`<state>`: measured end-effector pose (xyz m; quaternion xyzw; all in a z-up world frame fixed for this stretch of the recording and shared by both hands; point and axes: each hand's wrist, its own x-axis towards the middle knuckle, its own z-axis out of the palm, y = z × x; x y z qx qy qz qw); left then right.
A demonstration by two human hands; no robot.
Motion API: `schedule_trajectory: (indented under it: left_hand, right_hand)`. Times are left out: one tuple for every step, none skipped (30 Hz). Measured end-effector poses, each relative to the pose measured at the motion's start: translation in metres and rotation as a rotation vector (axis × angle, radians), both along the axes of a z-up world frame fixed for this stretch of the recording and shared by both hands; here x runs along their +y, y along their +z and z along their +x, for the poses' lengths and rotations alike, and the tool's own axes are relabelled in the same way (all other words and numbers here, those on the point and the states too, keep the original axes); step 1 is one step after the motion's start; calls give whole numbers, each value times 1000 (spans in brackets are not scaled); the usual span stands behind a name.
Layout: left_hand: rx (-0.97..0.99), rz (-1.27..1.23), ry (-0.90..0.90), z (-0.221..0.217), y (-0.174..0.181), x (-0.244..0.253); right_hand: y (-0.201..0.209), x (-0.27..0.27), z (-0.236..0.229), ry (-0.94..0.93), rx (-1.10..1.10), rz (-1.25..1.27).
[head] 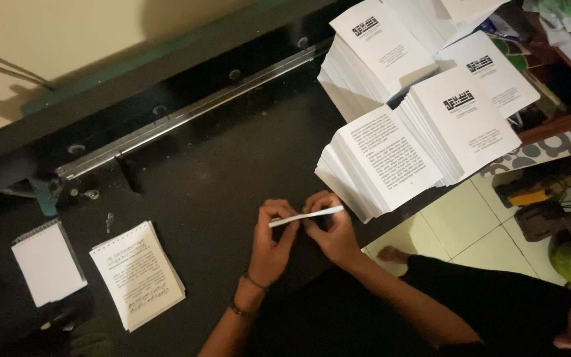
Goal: The person takes stacks of printed paper sheets and places them into a manual binding machine. They press down on the machine's lever to bind the sheets, then remove the finished booklet and place it on a growing stack. This process is repeated continuously.
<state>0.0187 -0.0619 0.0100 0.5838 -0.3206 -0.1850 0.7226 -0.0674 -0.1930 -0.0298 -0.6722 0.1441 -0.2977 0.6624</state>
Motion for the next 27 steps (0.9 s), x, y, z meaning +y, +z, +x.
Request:
schedule_trajectory:
  left_hand:
    - [9,-6,4,-2,1,0]
    - [14,-15,8,-2,2,-2]
    - [12,-14,11,1,1,-3]
    - [-7,0,-2,1,1,-3]
    - [-25,14,-16,2,0,-2]
    - [-24,14,-9,2,-4,-1]
    - [-29,20,-24,2,-8,1]
    - [-35,25,-35,3,-12,2]
    - [-36,25,-25,2,-9,0]
    - [-48,29,-16,1,-6,0]
    - [-61,32,-7,1,-3,-1]
    - [-59,33,0,3,-8,-2]
    - [-72,23,2,5,-13,-4]
    - [-84,15,1,7,-18,-6]
    - [-82,16,4,6,-19,-4]
    - [-58,65,-14,6,-18,-2]
    - [-34,114,-32,7,-17,-1]
    - [-36,114,-28,6,-29,0]
    - [-6,159,-6,6,-42,2]
    - [25,204,18,6,-54,4]
    - [24,203,25,12,-53,6]
    - [107,218,69,18,-53,9]
    - [191,232,113,24,-54,13]
    - [191,235,120,29,-53,17]
    - [265,264,137,35,-53,21]
    - [337,293,152,41,-53,25]
    - [335,296,154,48,-54,31]
  right_hand:
    - [5,1,-1,-8,-12,-18]
    - [10,-1,0,-16,-28,-38]
    - [7,-2,2,-13,-30,-37]
    - [4,-2,2,-15,0,-35]
    - [1,-2,2,-18,30,-33]
    - [-5,-4,1,-11,31,-32]
    - [-11,-5,0,3,51,-27]
    - [-17,-6,0,19,70,-23]
    - [-8,-5,0,29,69,-24]
    - [1,-3,0,6,60,-37]
    - [9,0,-1,-17,51,-49]
    - [0,-3,1,-10,53,-49]
    - [-8,-5,4,-3,75,-34]
    - [-17,-7,5,1,98,-17]
    - [-20,-9,2,4,99,-16]
    - [-22,-13,1,28,141,-53]
    - [-24,-16,0,52,182,-90]
    - [-27,-24,-11,55,179,-90]
    - [-30,-32,-21,91,388,-143]
    - [-33,-39,-31,127,596,-198]
    - [-8,-32,-22,133,594,-200]
    - [17,-24,-12,221,600,-184]
    - [42,-16,-2,309,605,-167]
    - [34,-11,5,316,604,-166]
    - [26,-7,12,320,561,-79]
    - [17,-3,19,320,518,8]
    - [20,6,27,323,515,11]
